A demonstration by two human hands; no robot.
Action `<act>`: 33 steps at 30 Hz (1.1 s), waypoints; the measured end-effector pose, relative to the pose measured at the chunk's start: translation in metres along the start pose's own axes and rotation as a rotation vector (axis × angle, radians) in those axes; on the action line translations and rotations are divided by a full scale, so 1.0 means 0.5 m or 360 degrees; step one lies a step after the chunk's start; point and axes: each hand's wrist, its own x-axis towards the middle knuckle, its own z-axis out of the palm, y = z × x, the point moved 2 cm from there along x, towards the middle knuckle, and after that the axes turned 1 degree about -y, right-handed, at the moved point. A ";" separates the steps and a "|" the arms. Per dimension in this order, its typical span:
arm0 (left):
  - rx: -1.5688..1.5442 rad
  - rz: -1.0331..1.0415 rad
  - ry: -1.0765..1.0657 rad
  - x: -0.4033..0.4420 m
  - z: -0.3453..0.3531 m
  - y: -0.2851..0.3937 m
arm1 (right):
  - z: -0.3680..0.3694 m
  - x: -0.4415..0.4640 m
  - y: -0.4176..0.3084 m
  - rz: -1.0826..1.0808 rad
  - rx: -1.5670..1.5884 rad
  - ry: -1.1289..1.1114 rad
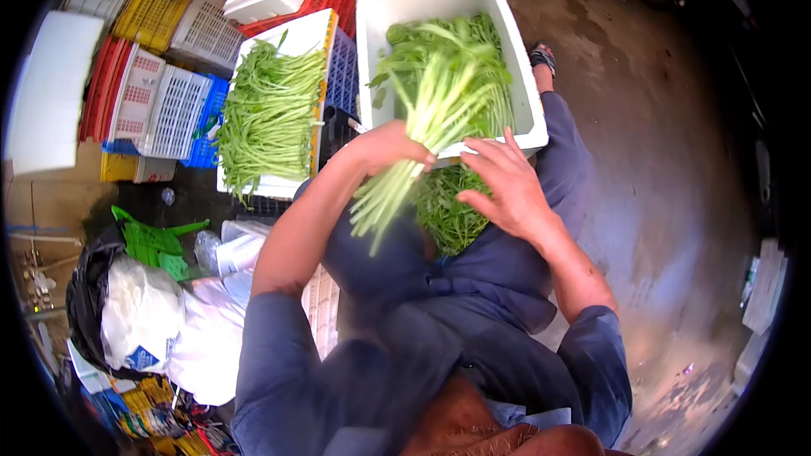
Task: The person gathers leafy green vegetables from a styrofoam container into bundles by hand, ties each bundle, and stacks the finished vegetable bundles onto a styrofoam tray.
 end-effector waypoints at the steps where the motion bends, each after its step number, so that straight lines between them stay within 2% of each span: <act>1: 0.0257 0.0030 0.0008 0.007 -0.003 -0.007 | -0.004 0.032 -0.030 -0.0164 -0.0111 -0.0021; 3: 0.0706 0.0137 -0.0052 0.003 0.005 -0.002 | -0.007 0.085 -0.072 -0.0482 -0.0341 -0.0061; 6: 0.1054 0.0235 -0.0086 -0.037 0.015 0.014 | 0.046 0.129 -0.038 -0.0682 -0.0714 -0.0051; 7: 0.1128 0.0235 -0.0070 -0.052 0.014 0.013 | 0.055 0.134 -0.033 -0.0681 -0.0740 -0.0058; 9: 0.1140 -0.0042 -0.0148 -0.077 0.006 0.018 | 0.074 0.139 -0.032 -0.0681 -0.0773 -0.0083; 10: 0.1144 -0.0182 -0.0194 -0.088 -0.001 0.019 | 0.089 0.142 -0.024 -0.0681 -0.0601 -0.0067; 13: 0.1396 -0.0143 -0.0100 -0.099 -0.008 0.020 | 0.136 0.148 -0.003 -0.0574 -0.0358 -0.0342; 18: 0.1626 -0.0014 -0.0125 -0.098 -0.038 0.002 | 0.173 0.150 -0.018 -0.0517 -0.0249 -0.0194; 21: 0.1723 0.0189 0.0369 -0.162 -0.013 0.065 | 0.184 0.141 -0.006 -0.0214 -0.0169 -0.0265; 22: 0.1633 0.0751 0.0716 -0.183 -0.003 0.065 | 0.179 0.140 -0.006 -0.0010 -0.0177 -0.0345; 25: 0.0430 0.1115 0.1149 -0.240 0.059 0.044 | 0.185 0.119 0.019 0.0390 -0.0043 -0.0315; 27: -0.0447 0.0702 0.0813 -0.215 0.091 -0.072 | 0.199 0.097 0.034 0.0494 0.0084 -0.0166; 29: -0.0901 0.0563 0.0867 -0.165 0.129 -0.160 | 0.211 0.081 0.038 0.0551 0.0137 -0.0048; 32: -0.1103 0.0955 0.0960 -0.108 0.116 -0.175 | 0.236 0.068 0.006 0.0635 0.0179 -0.0051; 33: -0.1210 0.0959 0.1024 -0.088 0.099 -0.183 | 0.248 0.062 -0.008 0.0669 0.0195 -0.0050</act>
